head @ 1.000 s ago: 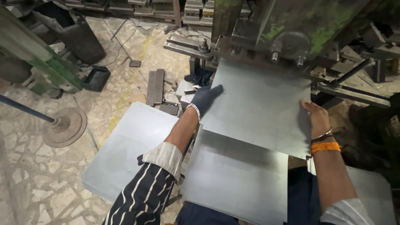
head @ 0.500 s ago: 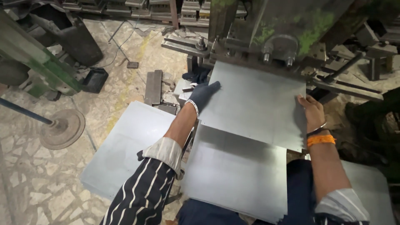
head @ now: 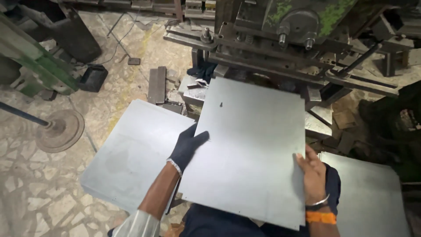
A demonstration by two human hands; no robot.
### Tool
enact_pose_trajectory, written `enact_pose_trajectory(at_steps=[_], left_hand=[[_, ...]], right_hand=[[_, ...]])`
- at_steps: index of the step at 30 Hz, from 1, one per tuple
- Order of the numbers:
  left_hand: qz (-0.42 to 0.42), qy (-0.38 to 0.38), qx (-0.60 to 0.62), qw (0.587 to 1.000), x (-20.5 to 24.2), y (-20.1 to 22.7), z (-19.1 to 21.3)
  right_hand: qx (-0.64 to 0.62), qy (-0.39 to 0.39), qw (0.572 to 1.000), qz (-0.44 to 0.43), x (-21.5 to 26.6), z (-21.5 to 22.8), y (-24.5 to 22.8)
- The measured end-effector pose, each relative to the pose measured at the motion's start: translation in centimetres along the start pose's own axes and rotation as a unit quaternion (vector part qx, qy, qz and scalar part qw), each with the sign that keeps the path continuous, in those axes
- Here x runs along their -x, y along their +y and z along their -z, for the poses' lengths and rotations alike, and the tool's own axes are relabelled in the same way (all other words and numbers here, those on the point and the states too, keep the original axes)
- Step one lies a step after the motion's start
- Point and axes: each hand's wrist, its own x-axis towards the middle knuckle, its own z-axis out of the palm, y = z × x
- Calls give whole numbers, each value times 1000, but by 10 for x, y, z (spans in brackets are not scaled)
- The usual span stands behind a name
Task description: Operating a mechanical press machine to stamp holes or patterns into rectangular metal sheets.
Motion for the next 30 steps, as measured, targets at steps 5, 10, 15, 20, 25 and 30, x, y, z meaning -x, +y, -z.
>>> enact_pose_trajectory(at_steps=[5, 10, 15, 20, 25, 30], left_hand=[[8, 28, -78, 997, 15, 1, 0], [-102, 119, -368, 917, -33, -15, 0], [10, -8, -414, 910, -36, 2, -34], [-8, -22, -450, 893, -53, -6, -32], [-2, -21, -402, 915, -52, 3, -18], [0, 95, -293, 952, -59, -16, 24]], right_hand=[[22, 20, 1000, -9, 11, -6, 4], [386, 111, 905, 138, -35, 25, 69], [300, 33, 951, -67, -30, -3, 67], [363, 39, 917, -162, -34, -6, 74], [595, 93, 790, 113, -8, -67, 24], [386, -112, 860, 316, 5, -206, 4]])
